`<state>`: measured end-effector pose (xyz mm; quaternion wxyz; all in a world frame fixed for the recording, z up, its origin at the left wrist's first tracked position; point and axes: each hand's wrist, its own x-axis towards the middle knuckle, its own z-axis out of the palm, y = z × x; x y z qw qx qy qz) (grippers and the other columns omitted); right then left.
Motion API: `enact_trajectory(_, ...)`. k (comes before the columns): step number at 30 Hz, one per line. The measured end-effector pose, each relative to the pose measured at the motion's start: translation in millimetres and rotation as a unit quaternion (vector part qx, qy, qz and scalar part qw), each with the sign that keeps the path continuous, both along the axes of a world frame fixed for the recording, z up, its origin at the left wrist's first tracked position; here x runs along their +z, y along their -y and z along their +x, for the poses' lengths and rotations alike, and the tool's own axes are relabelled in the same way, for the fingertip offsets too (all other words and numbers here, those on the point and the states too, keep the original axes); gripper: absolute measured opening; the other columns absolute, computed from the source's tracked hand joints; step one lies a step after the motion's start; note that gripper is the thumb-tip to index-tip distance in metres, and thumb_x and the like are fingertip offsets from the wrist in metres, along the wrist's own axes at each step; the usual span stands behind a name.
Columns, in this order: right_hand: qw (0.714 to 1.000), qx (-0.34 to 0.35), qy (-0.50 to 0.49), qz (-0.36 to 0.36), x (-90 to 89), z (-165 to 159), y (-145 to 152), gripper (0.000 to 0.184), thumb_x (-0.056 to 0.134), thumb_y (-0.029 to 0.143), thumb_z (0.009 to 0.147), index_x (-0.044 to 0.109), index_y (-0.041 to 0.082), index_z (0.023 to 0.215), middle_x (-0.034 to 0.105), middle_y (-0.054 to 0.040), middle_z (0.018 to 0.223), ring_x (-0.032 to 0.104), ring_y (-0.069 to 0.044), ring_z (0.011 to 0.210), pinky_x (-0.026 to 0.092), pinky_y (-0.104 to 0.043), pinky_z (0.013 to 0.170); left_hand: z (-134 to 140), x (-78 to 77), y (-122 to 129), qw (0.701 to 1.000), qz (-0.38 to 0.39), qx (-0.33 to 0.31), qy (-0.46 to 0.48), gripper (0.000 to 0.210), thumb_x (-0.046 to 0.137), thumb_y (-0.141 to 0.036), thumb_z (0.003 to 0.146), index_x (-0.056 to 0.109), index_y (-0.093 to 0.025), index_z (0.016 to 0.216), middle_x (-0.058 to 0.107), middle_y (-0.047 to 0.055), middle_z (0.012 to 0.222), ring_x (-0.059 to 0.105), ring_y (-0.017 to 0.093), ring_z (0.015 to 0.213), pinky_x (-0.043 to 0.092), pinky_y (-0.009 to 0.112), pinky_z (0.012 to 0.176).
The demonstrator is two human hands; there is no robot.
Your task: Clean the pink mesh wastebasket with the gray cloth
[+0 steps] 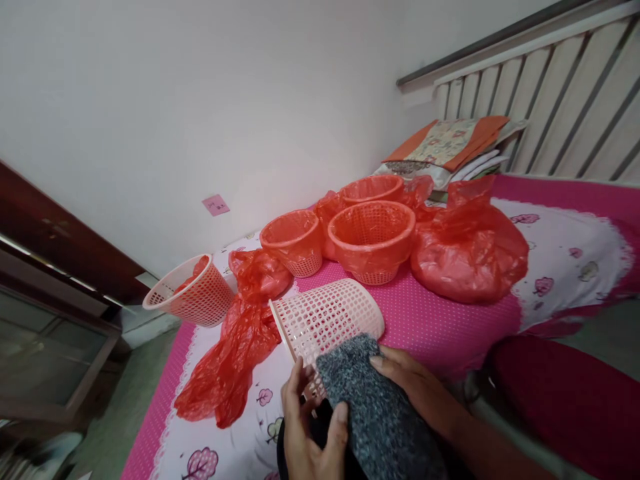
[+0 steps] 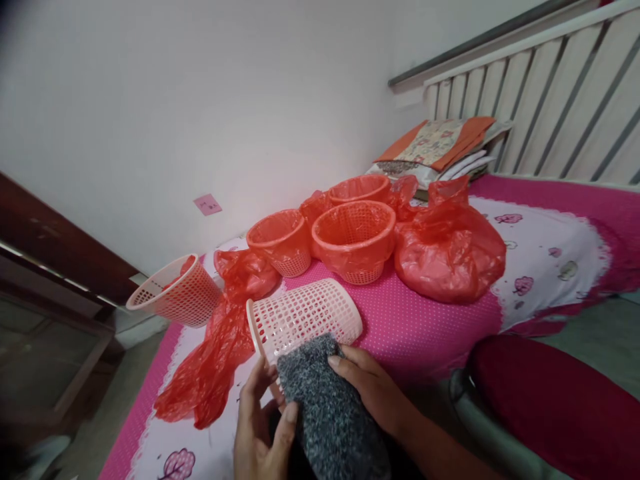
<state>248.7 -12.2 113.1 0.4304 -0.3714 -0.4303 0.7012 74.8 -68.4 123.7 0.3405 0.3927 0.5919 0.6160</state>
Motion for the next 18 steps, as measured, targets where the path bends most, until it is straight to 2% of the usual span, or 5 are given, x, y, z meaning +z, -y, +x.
enact_trajectory(3, 0.999, 0.036, -0.035, 0.014, 0.5, -6, -3, 0.054, 0.070, 0.067, 0.086, 0.077, 0.021, 0.112, 0.079, -0.0093, 0.106, 0.072, -0.034, 0.105, 0.056, -0.049, 0.098, -2, -3.2, -5, 0.971, -0.078, -0.097, 0.204, 0.070, 0.092, -0.056, 0.067, 0.075, -0.019, 0.124, 0.081, 0.018, 0.123, 0.073, 0.039, 0.119, 0.053, 0.049, 0.107)
enact_trajectory(5, 0.998, -0.001, -0.005, 0.067, -2.4, -9, -7, 0.051, 0.070, 0.062, 0.088, 0.074, 0.022, 0.120, 0.077, -0.0102, 0.114, 0.070, -0.033, 0.112, 0.054, -0.048, 0.102, -2, -6.7, -6, 0.951, -0.107, -0.110, 0.268, 0.066, 0.094, -0.054, 0.066, 0.078, -0.017, 0.118, 0.084, 0.018, 0.113, 0.075, 0.039, 0.115, 0.053, 0.051, 0.108)
enact_trajectory(9, 0.971, -0.114, 0.104, 0.183, -1.5, -8, -9, 0.047, 0.073, 0.045, 0.088, 0.069, 0.026, 0.130, 0.073, -0.0096, 0.124, 0.066, -0.030, 0.117, 0.052, -0.045, 0.106, -6, -6.8, -4, 0.963, -0.106, -0.046, 0.244, 0.072, 0.094, -0.055, 0.066, 0.076, -0.018, 0.125, 0.084, 0.016, 0.112, 0.076, 0.037, 0.114, 0.055, 0.048, 0.107)
enact_trajectory(15, 0.961, -0.030, 0.128, 0.243, 7.8, -10, 1, 0.016, 0.075, 0.039, 0.085, 0.070, 0.024, 0.085, 0.070, -0.0026, 0.089, 0.062, -0.024, 0.087, 0.054, -0.036, 0.082, -15, -14.0, 4, 0.981, -0.115, 0.005, 0.158, 0.067, 0.084, -0.063, 0.076, 0.074, -0.020, 0.127, 0.085, 0.012, 0.108, 0.079, 0.035, 0.106, 0.062, 0.040, 0.091)
enact_trajectory(18, 0.973, -0.049, 0.099, 0.203, -1.3, -20, 3, 0.018, 0.075, 0.040, 0.085, 0.071, 0.024, 0.092, 0.073, -0.0044, 0.096, 0.066, -0.026, 0.094, 0.054, -0.038, 0.089, -17, -21.8, 6, 0.979, -0.107, -0.013, 0.173, 0.059, 0.074, -0.065, 0.086, 0.075, -0.022, 0.126, 0.086, 0.013, 0.105, 0.080, 0.035, 0.106, 0.063, 0.042, 0.092)
